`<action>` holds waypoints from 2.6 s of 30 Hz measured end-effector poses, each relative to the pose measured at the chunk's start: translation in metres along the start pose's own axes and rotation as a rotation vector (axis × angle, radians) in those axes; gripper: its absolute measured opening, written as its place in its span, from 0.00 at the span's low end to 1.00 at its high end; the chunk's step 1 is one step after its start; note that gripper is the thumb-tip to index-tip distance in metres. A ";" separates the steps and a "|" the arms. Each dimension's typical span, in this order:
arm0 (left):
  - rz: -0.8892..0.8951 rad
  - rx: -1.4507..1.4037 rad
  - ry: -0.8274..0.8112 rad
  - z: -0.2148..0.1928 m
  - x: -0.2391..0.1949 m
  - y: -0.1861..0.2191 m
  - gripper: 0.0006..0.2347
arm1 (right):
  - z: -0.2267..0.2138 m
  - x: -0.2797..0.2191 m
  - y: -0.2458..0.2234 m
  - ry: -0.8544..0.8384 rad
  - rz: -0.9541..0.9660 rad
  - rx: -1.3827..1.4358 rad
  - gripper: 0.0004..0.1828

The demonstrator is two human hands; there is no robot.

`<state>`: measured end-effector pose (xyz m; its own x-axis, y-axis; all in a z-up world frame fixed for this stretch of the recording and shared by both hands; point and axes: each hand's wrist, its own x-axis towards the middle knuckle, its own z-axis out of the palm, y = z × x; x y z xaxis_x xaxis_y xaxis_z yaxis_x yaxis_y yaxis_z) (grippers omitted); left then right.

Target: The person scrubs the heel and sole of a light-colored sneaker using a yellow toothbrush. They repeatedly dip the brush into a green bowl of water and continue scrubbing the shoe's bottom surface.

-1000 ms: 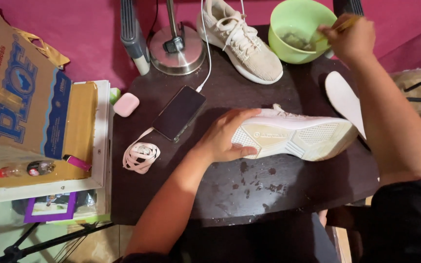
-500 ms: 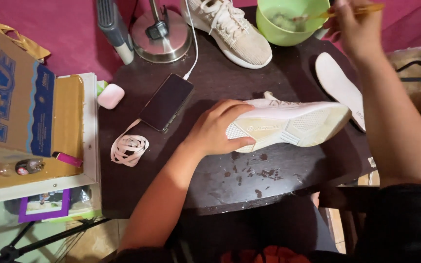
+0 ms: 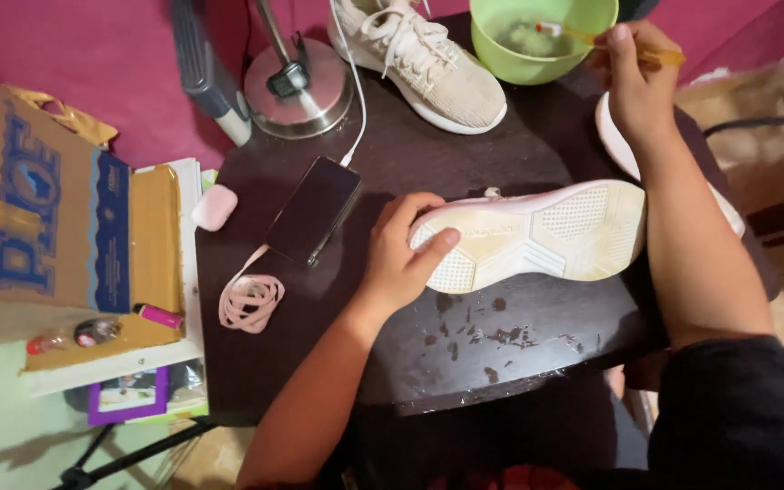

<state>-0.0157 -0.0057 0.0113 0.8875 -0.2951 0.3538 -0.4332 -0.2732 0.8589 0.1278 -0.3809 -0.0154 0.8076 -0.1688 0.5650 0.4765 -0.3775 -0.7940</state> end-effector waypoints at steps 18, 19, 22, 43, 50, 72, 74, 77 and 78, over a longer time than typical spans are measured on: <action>0.214 -0.509 -0.345 0.004 0.011 -0.047 0.47 | -0.054 -0.030 0.092 0.205 0.043 -0.281 0.23; 0.213 -0.515 -0.351 0.004 0.010 -0.046 0.47 | -0.053 -0.033 0.070 0.209 0.048 -0.288 0.23; 0.212 -0.486 -0.319 0.004 0.008 -0.043 0.46 | -0.047 -0.035 0.017 0.149 -0.287 -0.601 0.20; 0.249 -0.006 -0.256 -0.023 0.004 -0.055 0.49 | -0.042 -0.033 -0.088 -0.200 0.263 0.372 0.68; 0.233 0.187 0.129 -0.021 0.007 -0.053 0.46 | -0.048 -0.112 -0.092 -0.321 0.232 0.698 0.22; 0.349 -0.054 0.171 -0.013 0.017 -0.054 0.40 | -0.053 -0.115 -0.105 -0.644 0.441 -0.327 0.19; 0.351 -0.034 0.174 -0.012 0.018 -0.054 0.41 | -0.056 -0.109 -0.098 -0.583 0.463 -0.463 0.15; 0.341 -0.002 0.179 -0.010 0.015 -0.052 0.42 | -0.054 -0.113 -0.090 -0.570 0.492 -0.572 0.12; 0.335 0.013 0.184 -0.010 0.015 -0.052 0.42 | -0.052 -0.116 -0.087 -0.616 0.494 -0.545 0.12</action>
<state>0.0221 0.0132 -0.0242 0.7089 -0.2012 0.6760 -0.7053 -0.2013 0.6797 -0.0250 -0.3759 -0.0004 0.9889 0.0277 -0.1459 -0.0679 -0.7897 -0.6098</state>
